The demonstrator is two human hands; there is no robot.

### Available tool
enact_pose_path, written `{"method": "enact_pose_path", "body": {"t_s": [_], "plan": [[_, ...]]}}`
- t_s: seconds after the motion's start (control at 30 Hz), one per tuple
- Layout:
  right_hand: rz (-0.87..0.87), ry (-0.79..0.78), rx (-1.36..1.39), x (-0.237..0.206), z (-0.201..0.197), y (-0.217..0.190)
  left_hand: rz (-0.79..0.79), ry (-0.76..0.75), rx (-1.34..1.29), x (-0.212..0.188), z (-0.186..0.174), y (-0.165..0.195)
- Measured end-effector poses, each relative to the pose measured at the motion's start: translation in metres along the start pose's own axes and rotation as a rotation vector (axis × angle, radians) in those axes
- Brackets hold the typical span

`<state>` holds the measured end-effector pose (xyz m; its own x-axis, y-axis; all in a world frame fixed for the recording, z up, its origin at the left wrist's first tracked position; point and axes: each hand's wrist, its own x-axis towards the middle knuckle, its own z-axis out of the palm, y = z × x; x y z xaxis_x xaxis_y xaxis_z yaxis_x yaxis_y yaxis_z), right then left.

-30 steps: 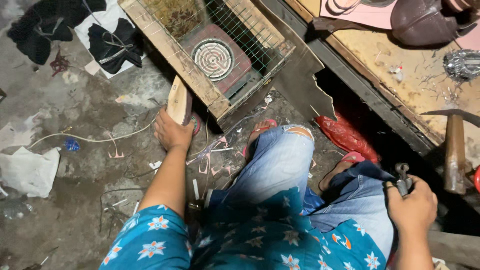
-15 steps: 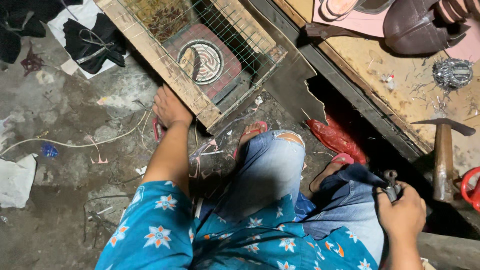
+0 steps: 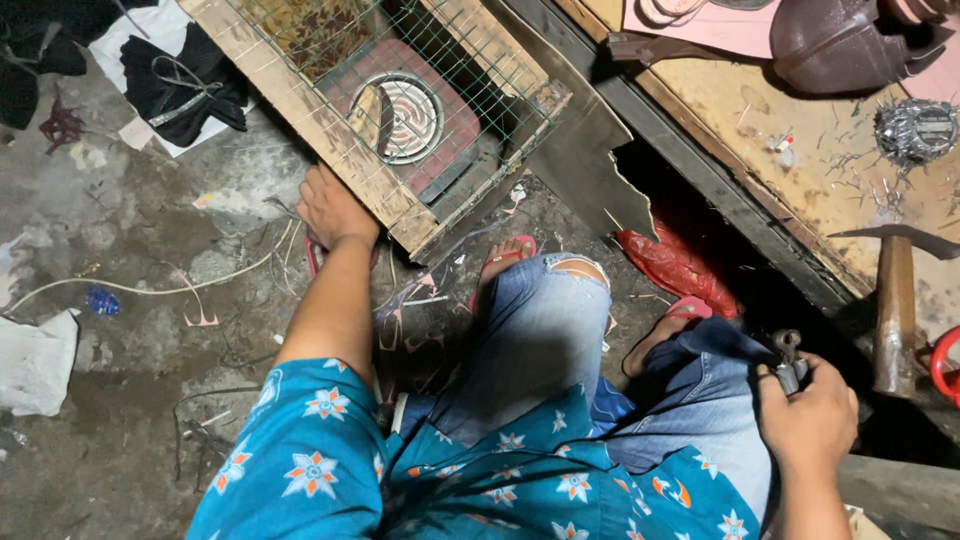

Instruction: The person uses pliers and a hammer to attach and secure the upper part of a brown shoe to its sole. They repeatedly position the shoe, use pliers to grip and pull the material, and strike with a hammer to fasten it.

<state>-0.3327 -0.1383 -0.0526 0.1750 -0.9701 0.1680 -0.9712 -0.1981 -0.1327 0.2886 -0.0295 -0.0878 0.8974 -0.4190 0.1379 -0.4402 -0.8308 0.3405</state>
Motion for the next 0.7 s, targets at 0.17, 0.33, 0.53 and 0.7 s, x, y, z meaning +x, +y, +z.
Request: {"method": "enact_pose_path", "body": {"t_s": [0.17,0.33,0.53,0.7], "plan": [[0.023,-0.007,0.007,0.0001,-0.0017,-0.0027,0.048,0.041,0.018,-0.0008,0.0013,-0.0014],[0.024,-0.003,-0.002,0.0,-0.0025,-0.0036,0.059,0.016,0.033,-0.0015,0.0012,-0.0047],[0.007,0.002,0.008,-0.0011,-0.0013,-0.0024,0.077,0.021,0.027,-0.0038,0.0004,-0.0065],[0.018,-0.008,0.002,-0.0008,-0.0003,-0.0009,0.087,0.016,0.028,-0.0041,0.0003,-0.0069]]}}
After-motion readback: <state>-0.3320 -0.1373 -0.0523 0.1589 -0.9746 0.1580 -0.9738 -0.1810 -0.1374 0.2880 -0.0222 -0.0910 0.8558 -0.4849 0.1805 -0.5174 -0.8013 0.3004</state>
